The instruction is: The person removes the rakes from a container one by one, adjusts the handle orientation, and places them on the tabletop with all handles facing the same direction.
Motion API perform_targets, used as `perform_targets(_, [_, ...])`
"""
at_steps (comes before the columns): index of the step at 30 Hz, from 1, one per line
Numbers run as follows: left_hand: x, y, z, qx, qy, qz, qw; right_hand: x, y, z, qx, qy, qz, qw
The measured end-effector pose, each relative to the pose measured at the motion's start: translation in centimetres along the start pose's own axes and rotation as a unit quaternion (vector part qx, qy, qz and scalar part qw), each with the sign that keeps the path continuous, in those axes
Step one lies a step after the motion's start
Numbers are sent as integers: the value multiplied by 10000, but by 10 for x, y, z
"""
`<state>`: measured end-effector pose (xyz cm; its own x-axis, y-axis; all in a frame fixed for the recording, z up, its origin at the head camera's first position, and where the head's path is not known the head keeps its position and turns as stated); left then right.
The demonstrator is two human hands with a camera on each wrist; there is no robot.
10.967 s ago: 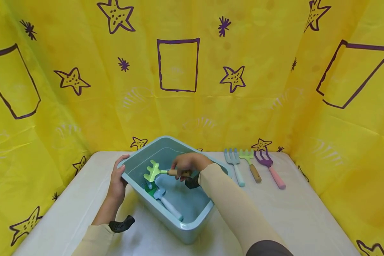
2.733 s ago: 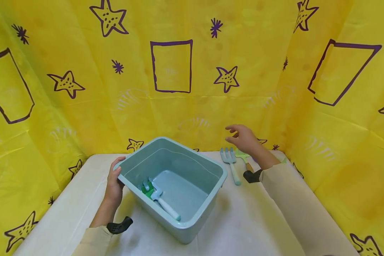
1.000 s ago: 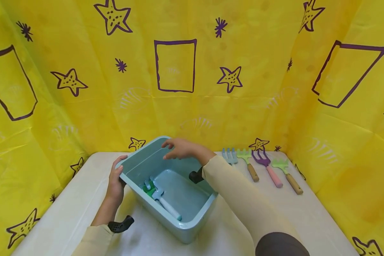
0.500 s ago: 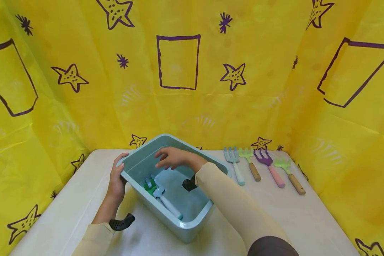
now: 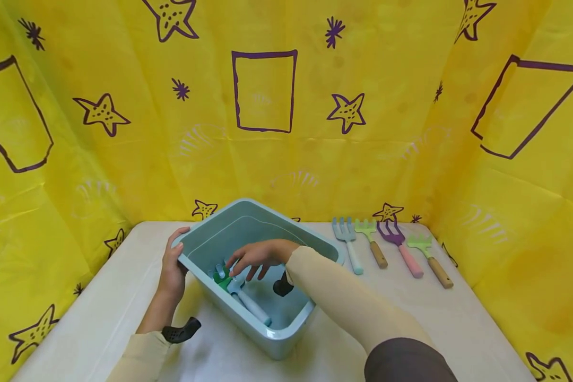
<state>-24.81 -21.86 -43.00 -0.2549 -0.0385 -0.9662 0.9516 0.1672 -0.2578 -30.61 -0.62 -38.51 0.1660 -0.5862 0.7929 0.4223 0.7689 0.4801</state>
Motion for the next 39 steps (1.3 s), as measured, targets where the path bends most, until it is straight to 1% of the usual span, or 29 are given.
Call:
perform_targets(5, [1, 0, -1, 23, 11, -32, 10000, -3, -4, -11, 644, -61, -468, 9968])
perform_targets(8, [1, 0, -1, 43, 11, -52, 10000, -4, -2, -16, 827, -87, -773, 9935])
perform_targets(11, [1, 0, -2, 76, -12, -38, 10000, -7, 0, -19, 995, 59, -1133, 9886])
perform_targets(14, [1, 1, -3, 86, -17, -18, 10000, -10, 2, -21, 1137, 233, -1333, 9842])
perform_targets(16, [1, 1, -3, 80, -9, -15, 10000, -11, 3, -21, 1182, 293, -1362, 9832])
perform_targets(26, [0, 1, -2, -13, -13, -14, 10000, -12, 2, -12, 760, 552, -1100, 9895])
perform_targets(29, [0, 1, -2, -11, -7, -29, 10000, -11, 2, -8, 570, 654, -984, 9914])
perform_targets(32, [-1, 0, -2, 9, 16, -51, 10000, -11, 2, -5, 408, 841, -923, 9913])
perform_targets(35, [-2, 1, -2, 18, 23, -69, 10000, -11, 3, -3, 335, 1052, -1048, 9883])
perform_targets(39, [-2, 0, -2, 2, 37, -99, 9999, -12, 6, -3, 494, 1293, -1456, 9796])
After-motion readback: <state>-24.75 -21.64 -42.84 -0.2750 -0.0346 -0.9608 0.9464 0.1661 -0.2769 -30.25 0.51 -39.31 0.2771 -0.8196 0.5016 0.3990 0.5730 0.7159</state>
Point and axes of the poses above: each hand's wrist, its own y-axis away from the middle knuckle, its own z-axis out of the back of the hand, x = y × z, the point moved 2 cm from there along -y, towards the middle knuckle, and after that the axes turned 2 degrees about z, right-handed, at the moved point
